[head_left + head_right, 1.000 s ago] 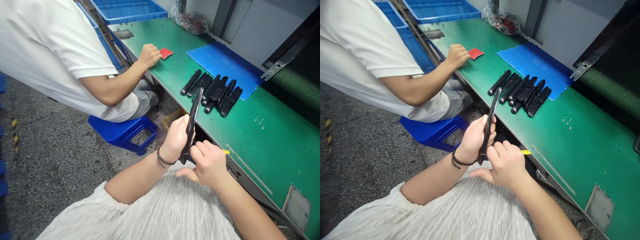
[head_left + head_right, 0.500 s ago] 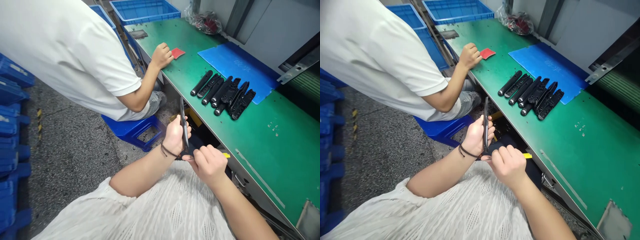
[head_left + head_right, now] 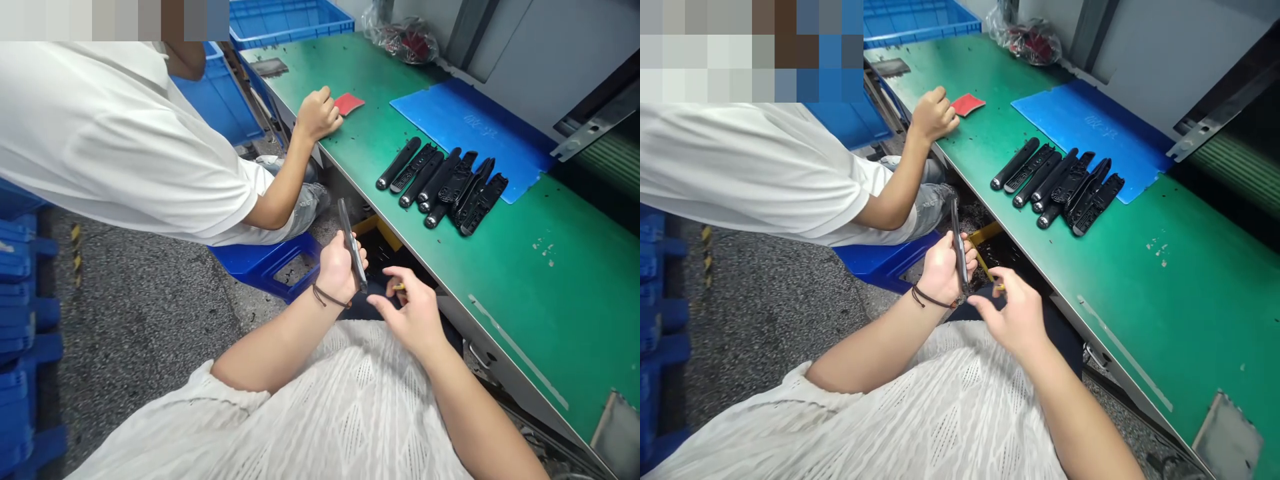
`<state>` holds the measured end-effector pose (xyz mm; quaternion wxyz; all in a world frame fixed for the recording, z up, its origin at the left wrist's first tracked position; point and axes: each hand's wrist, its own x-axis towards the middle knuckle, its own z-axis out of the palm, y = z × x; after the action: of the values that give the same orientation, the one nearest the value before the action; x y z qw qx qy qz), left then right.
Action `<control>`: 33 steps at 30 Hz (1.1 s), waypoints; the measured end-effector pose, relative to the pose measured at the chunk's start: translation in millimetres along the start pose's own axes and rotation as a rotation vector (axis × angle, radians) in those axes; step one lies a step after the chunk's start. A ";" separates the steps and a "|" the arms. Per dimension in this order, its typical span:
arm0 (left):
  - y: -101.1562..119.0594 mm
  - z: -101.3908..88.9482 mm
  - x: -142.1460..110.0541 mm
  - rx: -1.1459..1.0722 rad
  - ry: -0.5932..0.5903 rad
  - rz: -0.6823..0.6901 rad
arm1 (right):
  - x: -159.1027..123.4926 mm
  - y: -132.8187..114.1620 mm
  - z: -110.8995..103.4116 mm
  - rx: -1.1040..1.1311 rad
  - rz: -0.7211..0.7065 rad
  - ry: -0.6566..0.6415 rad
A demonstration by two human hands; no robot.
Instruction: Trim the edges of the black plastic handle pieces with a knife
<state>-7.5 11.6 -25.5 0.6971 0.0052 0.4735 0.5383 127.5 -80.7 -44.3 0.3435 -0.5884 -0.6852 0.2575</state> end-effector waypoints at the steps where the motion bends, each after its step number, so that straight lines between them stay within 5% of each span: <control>1: -2.7 0.3 0.4 -0.004 -0.006 0.010 | -0.7 -6.0 2.0 0.099 -0.023 -0.011; 6: -12.8 -10.0 6.8 0.288 -0.117 0.107 | -3.2 -22.3 1.3 0.259 -0.077 0.172; 8: -10.5 -20.6 8.0 0.572 -0.106 0.468 | -5.3 -25.5 -7.3 0.281 -0.056 0.213; 10: -4.8 -31.2 5.5 0.826 -0.186 0.981 | -9.4 -29.8 -17.4 0.310 -0.051 0.177; 11: -1.6 -35.1 3.0 0.932 -0.321 1.192 | -12.1 -32.4 -22.1 0.324 -0.056 0.137; 13: 3.4 -39.1 -3.0 1.077 -0.711 1.405 | -18.4 -37.1 -31.0 0.338 -0.076 0.049; 14: 4.9 -39.1 -5.7 1.106 -0.870 1.430 | -21.5 -38.6 -35.4 0.325 -0.089 0.014; 16: 6.1 -36.9 -9.5 1.110 -1.000 1.408 | -26.3 -39.0 -45.1 0.229 -0.148 -0.025; 23: 5.6 -30.0 -17.9 1.107 -0.990 1.031 | -20.8 -32.3 -70.8 -0.324 -0.429 -0.056; 29: 5.6 -24.8 -23.9 1.090 -0.991 0.836 | -11.3 -40.2 -65.9 -0.371 -0.410 -0.094; 33: 5.1 -25.0 -25.6 1.097 -0.947 0.829 | -11.0 -40.9 -64.9 -0.398 -0.439 -0.055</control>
<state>-27.2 -18.1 -19.8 0.4664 0.7436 0.2848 0.3852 152.8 -102.0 25.8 0.2501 -0.4748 -0.8421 0.0536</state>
